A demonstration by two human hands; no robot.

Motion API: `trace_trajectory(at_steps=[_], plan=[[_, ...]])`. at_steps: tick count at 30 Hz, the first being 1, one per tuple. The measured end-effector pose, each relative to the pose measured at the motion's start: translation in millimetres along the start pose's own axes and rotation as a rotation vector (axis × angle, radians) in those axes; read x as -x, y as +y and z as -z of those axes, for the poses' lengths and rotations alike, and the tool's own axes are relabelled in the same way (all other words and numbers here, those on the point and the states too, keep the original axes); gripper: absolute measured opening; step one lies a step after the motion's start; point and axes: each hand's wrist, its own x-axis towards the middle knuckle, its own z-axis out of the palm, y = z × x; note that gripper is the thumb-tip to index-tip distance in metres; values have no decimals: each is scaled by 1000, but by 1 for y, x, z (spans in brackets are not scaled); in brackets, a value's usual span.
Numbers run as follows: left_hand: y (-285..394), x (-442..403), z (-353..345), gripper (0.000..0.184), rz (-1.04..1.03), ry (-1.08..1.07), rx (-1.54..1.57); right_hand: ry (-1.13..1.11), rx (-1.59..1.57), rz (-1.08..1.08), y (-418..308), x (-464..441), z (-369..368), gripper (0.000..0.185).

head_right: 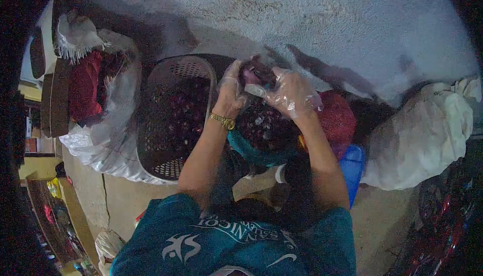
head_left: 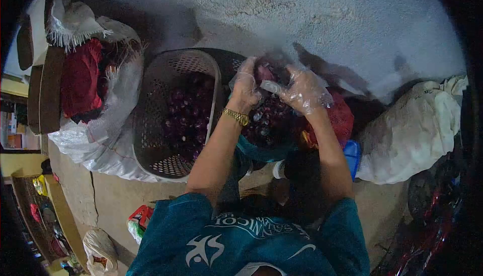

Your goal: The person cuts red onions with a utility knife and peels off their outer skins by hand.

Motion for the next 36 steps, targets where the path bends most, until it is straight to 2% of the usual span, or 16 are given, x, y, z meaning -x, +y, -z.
trace_trajectory(at_steps=[2, 5, 11, 13, 19, 22, 25, 28, 31, 34, 36], plan=[[-2, 1, -1, 26, 15, -44, 77, 46, -8, 25, 2, -2, -2, 65], [-1, 7, -8, 27, -32, 35, 114, -37, -112, -22, 5, -4, 0, 68], [-4, -6, 3, 32, 97, 32, -102, -25, -42, -47, 3, -2, 2, 61], [-8, -4, -3, 31, -26, 43, -28, 24, -40, 15, 8, -4, -6, 58], [-6, -4, -2, 26, -55, 43, -6, -44, -184, -40, 1, -4, -2, 58], [-6, -2, -3, 24, -77, 59, -36, 10, -129, 28, 1, -3, -4, 60], [-9, -7, 1, 21, -88, 38, -22, -60, -108, -42, -7, -4, 4, 61], [-11, -10, 5, 21, -91, 54, -1, -4, -210, -16, 0, -5, -4, 58], [-11, -14, 8, 21, -85, 72, -39, 39, -133, -8, -4, -1, -1, 55], [-11, -15, 10, 21, -71, 60, -48, -21, -225, 2, 2, -4, -3, 54], [-13, -15, 8, 21, -80, 86, -34, -12, -169, 4, 2, -4, -3, 56]])
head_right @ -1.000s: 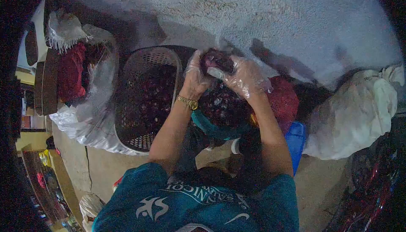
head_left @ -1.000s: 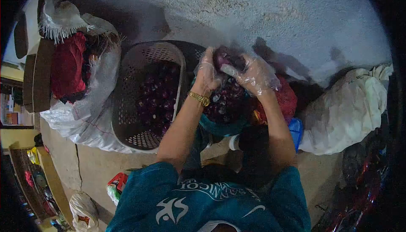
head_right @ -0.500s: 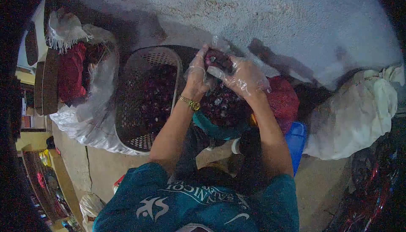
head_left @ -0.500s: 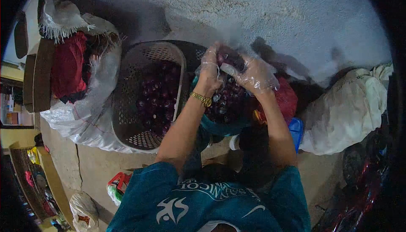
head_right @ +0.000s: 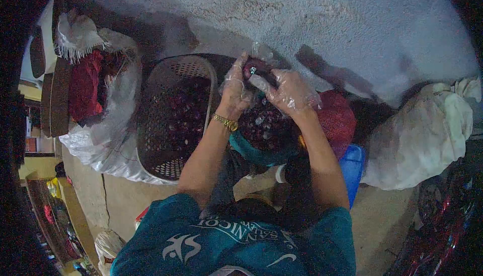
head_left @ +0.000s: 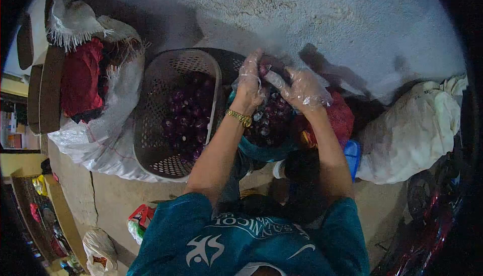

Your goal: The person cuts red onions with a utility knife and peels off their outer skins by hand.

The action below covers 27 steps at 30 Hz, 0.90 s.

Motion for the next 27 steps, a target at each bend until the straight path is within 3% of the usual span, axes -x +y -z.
trace_trajectory(at_steps=[4, 14, 19, 23, 27], plan=[[2, 4, -1, 21, -27, -34, -5, -22, 53, -35, -5, 1, 4, 63], [7, 7, 1, 18, 95, -78, -15, 49, 121, 48, 0, 3, 3, 60], [6, 12, -1, 17, 52, -70, 33, 15, 370, 100, 12, 1, -6, 61], [13, 20, -2, 17, 49, -92, -108, -55, 300, 35, -7, 5, 12, 62], [12, 13, 5, 20, 50, -57, -79, -128, 314, 115, -3, 7, 8, 59]])
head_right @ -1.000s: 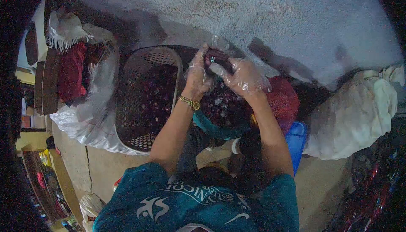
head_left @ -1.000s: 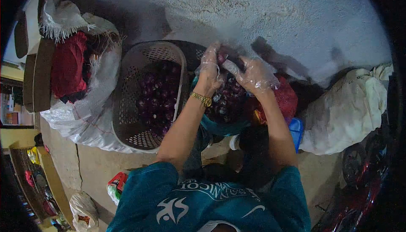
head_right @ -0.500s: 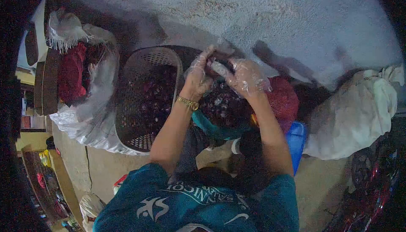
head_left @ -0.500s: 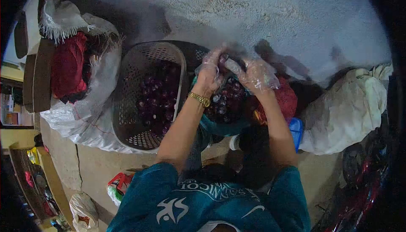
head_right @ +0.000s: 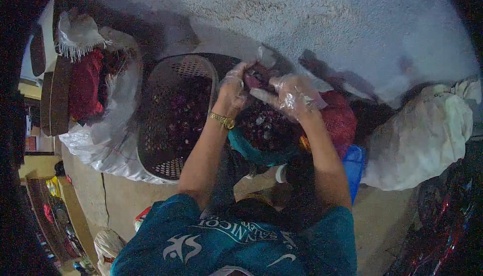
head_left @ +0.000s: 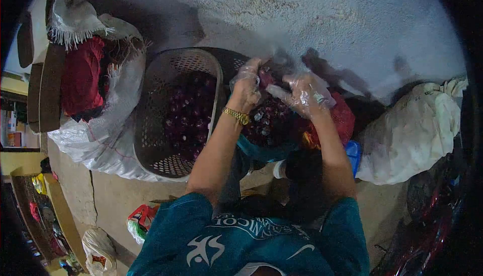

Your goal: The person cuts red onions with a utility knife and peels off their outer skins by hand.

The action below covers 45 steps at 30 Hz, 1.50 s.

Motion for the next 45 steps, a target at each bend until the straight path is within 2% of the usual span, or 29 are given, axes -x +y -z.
trace_trajectory(at_steps=[2, 4, 7, 11, 13, 17, 20, 22, 23, 25, 29, 32, 35, 37, 41, 44, 45], plan=[[0, -2, 3, 22, -33, 25, 17, 25, 37, 57, 3, 0, -2, 58], [13, 9, -11, 22, -24, 90, -11, -52, 28, 111, 3, 0, 1, 58], [9, 0, 4, 23, 5, -21, 112, -113, -1, 100, -4, 3, 8, 59], [11, -7, 7, 24, 36, 50, 148, -111, 48, 216, 4, 3, -9, 62], [14, -7, 5, 24, -9, 120, 172, -280, 115, 238, 7, -2, -18, 56], [14, -16, 19, 26, 31, 161, 200, -167, 64, 275, 22, 4, -43, 65], [19, -11, 14, 27, 18, 76, 304, -104, 75, 252, 24, 6, -49, 65], [23, -16, 29, 25, 162, -9, 439, -146, 73, 225, 25, 2, -49, 64], [17, -19, 33, 25, 161, -9, 440, -146, 74, 226, 23, 1, -49, 64], [23, -2, 4, 24, 99, 73, 404, -296, 160, 98, 17, -2, -42, 61], [15, -23, 32, 24, 83, 35, 416, -299, 127, 159, 22, 1, -38, 61], [18, -23, 28, 17, 8, 153, 329, -239, 112, 238, 21, 7, -33, 64], [18, -17, 26, 21, 2, 105, 445, -186, 124, 228, 22, 8, -28, 64], [20, -14, 20, 29, 5, 122, 363, -343, 18, 113, 18, 5, -10, 62], [12, -29, 36, 33, 66, 18, 439, -346, -196, -26, 15, 4, 4, 62], [19, -15, 18, 34, 64, 66, 429, -275, -186, -65, 16, 3, 1, 64], [20, -12, 14, 33, 82, 78, 420, -137, -177, -77, 17, 3, -3, 61]])
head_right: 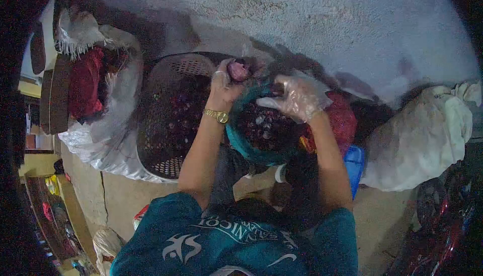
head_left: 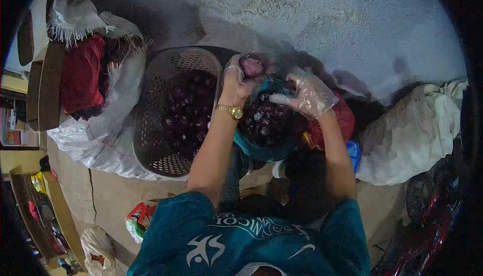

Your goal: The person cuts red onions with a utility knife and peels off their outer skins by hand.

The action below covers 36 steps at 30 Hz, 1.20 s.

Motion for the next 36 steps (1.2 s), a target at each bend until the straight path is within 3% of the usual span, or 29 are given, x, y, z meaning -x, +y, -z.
trace_trajectory(at_steps=[1, 2, 4, 7, 11, 14, 17, 19, 20, 22, 26, 28, 31, 34, 36], plan=[[0, 4, -4, 33, 15, 15, -10, 139, 5, 0, 2, -1, -5, 59], [-2, 8, -9, 33, 17, 15, -10, 139, 5, -2, 5, -3, -10, 59], [-6, 13, -18, 33, 6, 103, -49, 346, -347, 258, 10, -13, -21, 52], [-14, 8, -14, 34, -31, 107, -125, 462, -447, 360, 7, -17, -32, 42], [-19, -7, -3, 36, 5, 236, -97, 332, -394, 115, -2, -10, -24, 40], [-14, -10, 6, 34, 80, 93, 60, 271, -293, 68, 2, -9, -23, 40], [-3, -9, 15, 32, -32, 117, 16, 127, -132, 73, 2, -7, -20, 44], [7, -33, 49, 31, -276, -15, -345, -98, -221, -33, 10, -10, -25, 50], [6, -34, 50, 31, -276, -16, -345, -97, -220, -33, 15, -10, -29, 50], [9, -1, 3, 33, -128, 96, 125, 58, -179, 35, 21, -11, -38, 56], [5, -6, 7, 27, -84, 45, 101, 56, -90, 53, 11, -13, -26, 61], [3, 2, -3, 26, -6, -22, 112, 252, -42, 59, -1, -9, -21, 63], [-7, 9, -11, 26, -51, 14, -17, 325, -141, 67, -5, -11, -20, 69], [-16, -4, 2, 24, -126, -19, -159, 140, -165, -84, -28, -7, 5, 71], [-22, 7, -10, 23, -119, -30, -191, 200, -139, -62, -22, -8, -2, 70]])
